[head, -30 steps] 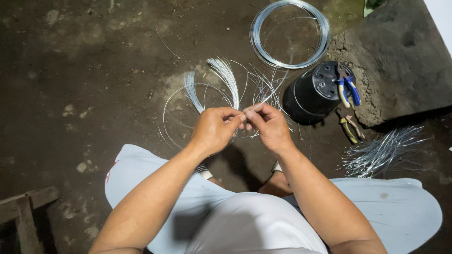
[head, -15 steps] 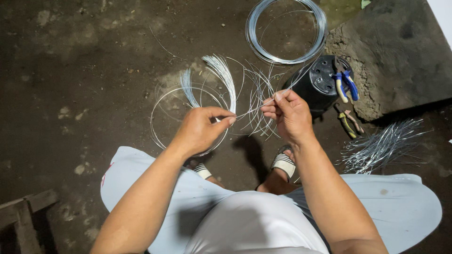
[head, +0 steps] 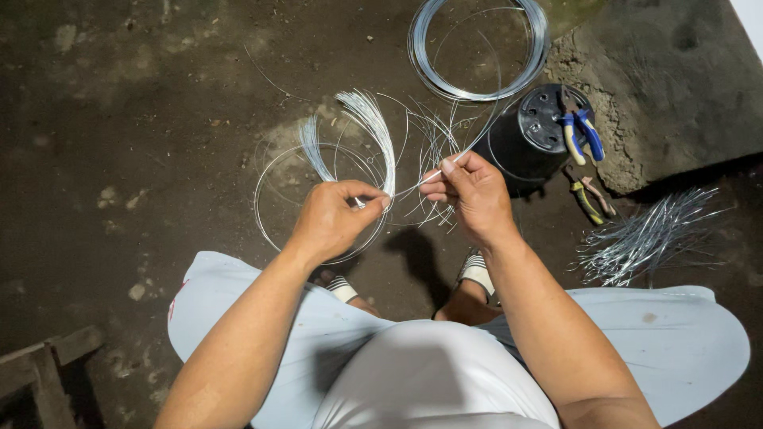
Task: The person sits on the floor and uses pliers to cut a long coil of thin metal wire into shorter segments. They repeatedly pull a length of wire, cut it, and drop the piece onto a growing pile on the floor.
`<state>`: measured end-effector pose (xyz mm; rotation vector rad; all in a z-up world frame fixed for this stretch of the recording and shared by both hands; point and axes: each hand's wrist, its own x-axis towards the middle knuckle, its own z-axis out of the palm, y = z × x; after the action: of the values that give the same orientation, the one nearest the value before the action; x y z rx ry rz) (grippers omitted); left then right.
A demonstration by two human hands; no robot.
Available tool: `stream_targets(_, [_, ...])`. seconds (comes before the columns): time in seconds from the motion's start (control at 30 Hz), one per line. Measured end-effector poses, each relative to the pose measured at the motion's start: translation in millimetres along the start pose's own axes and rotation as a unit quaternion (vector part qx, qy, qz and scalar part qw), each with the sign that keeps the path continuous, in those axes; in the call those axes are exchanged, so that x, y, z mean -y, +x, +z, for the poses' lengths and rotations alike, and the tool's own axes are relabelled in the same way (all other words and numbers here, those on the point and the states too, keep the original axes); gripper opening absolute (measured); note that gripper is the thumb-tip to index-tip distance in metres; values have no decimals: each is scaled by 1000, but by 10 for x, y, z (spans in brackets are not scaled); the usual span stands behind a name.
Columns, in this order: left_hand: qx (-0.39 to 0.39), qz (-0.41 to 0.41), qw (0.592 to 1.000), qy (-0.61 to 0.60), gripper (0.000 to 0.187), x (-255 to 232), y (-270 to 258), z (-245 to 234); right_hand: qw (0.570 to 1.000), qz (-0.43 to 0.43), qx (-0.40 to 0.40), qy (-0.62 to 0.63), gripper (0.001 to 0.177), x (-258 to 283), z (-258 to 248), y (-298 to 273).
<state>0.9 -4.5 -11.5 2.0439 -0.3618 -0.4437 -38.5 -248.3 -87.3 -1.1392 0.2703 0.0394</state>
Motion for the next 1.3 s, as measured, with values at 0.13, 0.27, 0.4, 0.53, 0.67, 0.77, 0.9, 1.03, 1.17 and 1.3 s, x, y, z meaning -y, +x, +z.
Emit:
stream_targets(0.13, [-1, -17, 1000, 18, 24, 23, 19, 12, 1000, 16, 8, 3, 14, -5, 0, 9])
stream_targets(0.27, [-6, 9, 1000, 29, 22, 33, 10, 46, 997, 69, 26, -11, 10, 48, 1, 21])
stream_targets(0.4, [-2, 22, 998, 65, 20, 31, 23, 109, 993, 109, 37, -26, 14, 83, -19, 38])
stream_targets(0.53, [-28, 16, 997, 68, 20, 55, 49, 187, 991, 122, 51, -21, 26, 22, -79, 81])
stream_targets(0.67, [-64, -64, 996, -5, 23, 155, 145, 312, 991, 96, 61, -69, 32, -208, -195, 85])
stream_targets(0.77, [-79, -111, 987, -86, 25, 324, 277, 453, 994, 76, 5, -75, 20, -602, -163, 48])
stream_targets(0.9, [-78, -147, 958, -232, 24, 545, 440, 651, 994, 88, -24, -53, 16, -981, -38, -66])
stream_targets(1.03, [-29, -118, 963, -239, 23, 657, 508, 794, 992, 106, 32, -66, 20, -992, 28, -148])
stream_targets(1.17, [30, -149, 965, -215, 22, 649, 566, 875, 975, 130, 81, -162, 24, -826, 7, -208])
stream_targets(1.3, [31, -147, 977, -152, 21, 632, 627, 901, 946, 148, 213, -196, 27, -601, -156, -156])
